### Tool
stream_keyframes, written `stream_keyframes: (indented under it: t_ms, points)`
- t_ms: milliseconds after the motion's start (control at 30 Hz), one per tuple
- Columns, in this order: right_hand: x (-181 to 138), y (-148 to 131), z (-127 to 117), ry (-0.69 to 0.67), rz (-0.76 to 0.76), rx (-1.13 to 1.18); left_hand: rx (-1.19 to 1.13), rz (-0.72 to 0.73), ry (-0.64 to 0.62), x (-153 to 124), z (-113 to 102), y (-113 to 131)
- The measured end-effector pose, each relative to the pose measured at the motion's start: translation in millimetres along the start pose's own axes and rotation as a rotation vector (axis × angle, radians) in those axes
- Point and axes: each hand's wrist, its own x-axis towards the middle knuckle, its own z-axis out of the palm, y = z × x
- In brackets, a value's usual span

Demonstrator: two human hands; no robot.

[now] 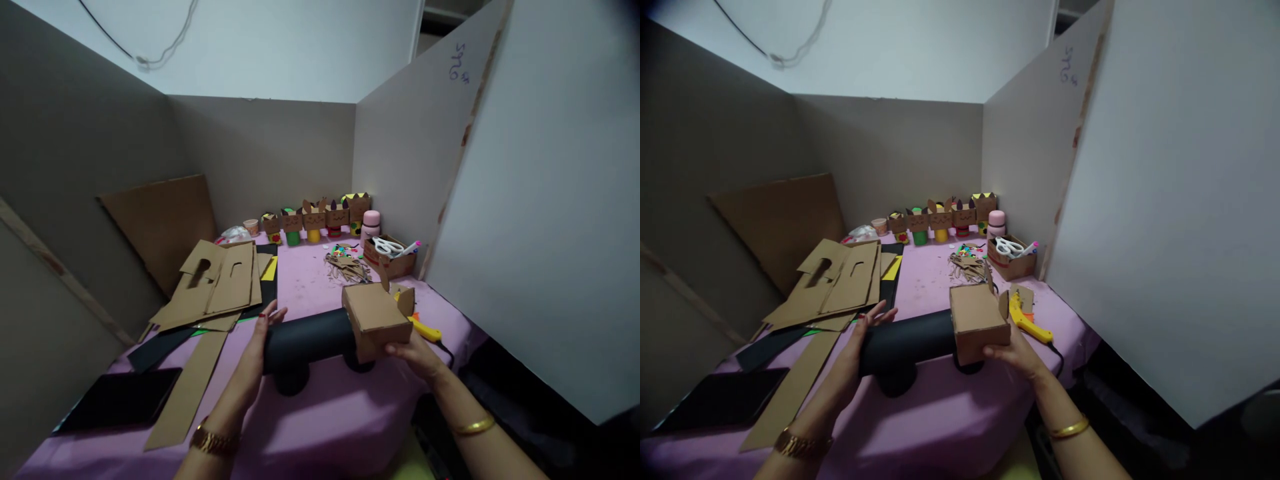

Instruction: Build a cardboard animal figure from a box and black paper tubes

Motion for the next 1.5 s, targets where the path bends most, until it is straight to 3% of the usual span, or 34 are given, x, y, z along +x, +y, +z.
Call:
stream_keyframes:
  t_ms: [667,1500]
  points:
    - [-1,2,0,0.003,0.053,0.001,-0.067,0.007,0.051,1,6,-2]
    - [-2,-7,-2,-0.033,-0.028,-0.042,-0.051,0.051,0.028,-1,2,0]
